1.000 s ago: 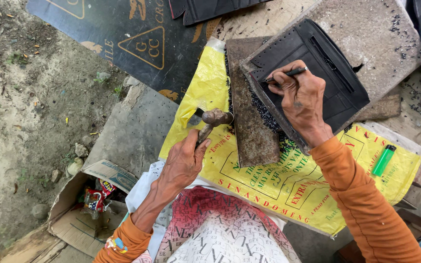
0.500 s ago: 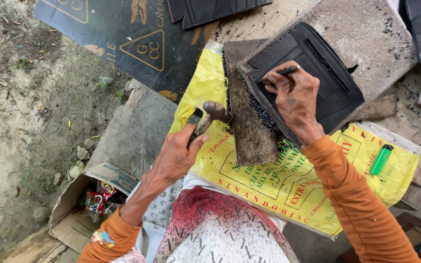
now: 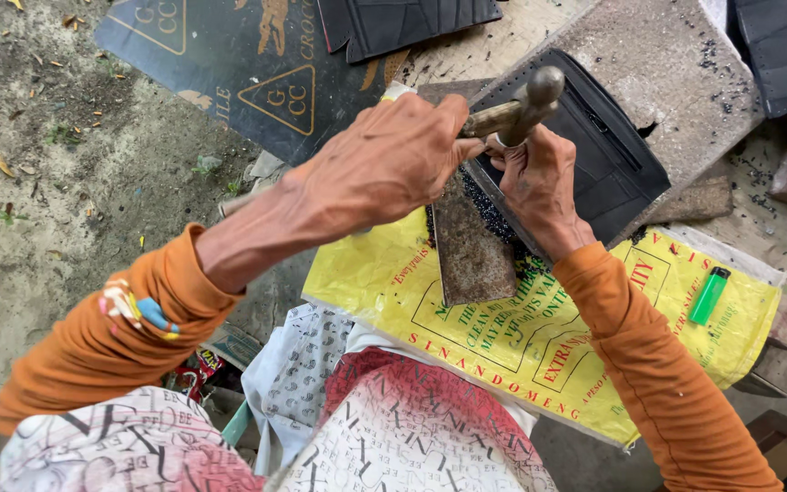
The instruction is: The person uses a hammer and a metal punch to create holes along the edges of black rubber sheets. They repeatedly position the punch, strike it with the hammer, and move to the next spot on the same sheet, then switch to another sheet and continue the process.
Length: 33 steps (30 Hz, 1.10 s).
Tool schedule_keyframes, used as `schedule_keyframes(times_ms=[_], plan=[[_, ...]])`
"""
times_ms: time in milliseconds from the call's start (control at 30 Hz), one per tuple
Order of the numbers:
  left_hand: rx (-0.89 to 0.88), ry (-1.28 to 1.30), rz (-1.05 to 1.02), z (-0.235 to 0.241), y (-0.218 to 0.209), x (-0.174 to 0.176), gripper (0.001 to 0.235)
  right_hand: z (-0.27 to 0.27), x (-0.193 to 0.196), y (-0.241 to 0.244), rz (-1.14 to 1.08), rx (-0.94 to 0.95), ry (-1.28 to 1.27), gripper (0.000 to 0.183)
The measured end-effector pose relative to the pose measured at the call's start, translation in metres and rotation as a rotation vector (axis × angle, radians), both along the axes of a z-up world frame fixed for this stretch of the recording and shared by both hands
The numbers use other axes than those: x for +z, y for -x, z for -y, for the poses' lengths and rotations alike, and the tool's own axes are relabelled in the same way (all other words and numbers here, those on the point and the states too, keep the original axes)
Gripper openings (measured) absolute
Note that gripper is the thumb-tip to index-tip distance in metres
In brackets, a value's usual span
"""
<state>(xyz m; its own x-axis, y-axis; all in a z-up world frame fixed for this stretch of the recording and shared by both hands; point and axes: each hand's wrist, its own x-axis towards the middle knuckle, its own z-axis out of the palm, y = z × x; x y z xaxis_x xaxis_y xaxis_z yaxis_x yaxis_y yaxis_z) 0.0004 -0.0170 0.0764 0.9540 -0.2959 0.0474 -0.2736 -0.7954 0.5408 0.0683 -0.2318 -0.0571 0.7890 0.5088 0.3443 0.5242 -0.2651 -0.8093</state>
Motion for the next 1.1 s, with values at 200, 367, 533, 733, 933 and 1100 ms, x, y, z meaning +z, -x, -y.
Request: schedule_keyframes(times_ms=[200,367,533,733,933,1100], plan=[[-0.017,0.323,0.314,0.009,-0.002,0.003,0.032,-0.001,-0.009,0.0,0.102,-0.074,0.109,0.017],[-0.066,0.055,0.114,0.007,-0.019,0.002,0.039,-0.004,-0.004,0.004,0.109,-0.085,0.107,0.021],[-0.056,0.21,0.278,0.012,-0.013,-0.002,0.032,-0.001,-0.008,0.004,0.176,-0.085,0.11,0.018],[-0.082,0.032,0.081,0.017,-0.011,0.019,0.029,0.004,-0.022,-0.001,0.207,-0.118,0.242,0.017],[-0.185,0.446,0.679,0.016,-0.017,0.037,0.014,0.007,-0.031,0.0,0.383,-0.077,0.245,0.018],[-0.13,0.106,0.315,0.018,-0.016,0.024,0.028,0.001,-0.021,0.003,0.295,-0.136,0.259,0.009]])
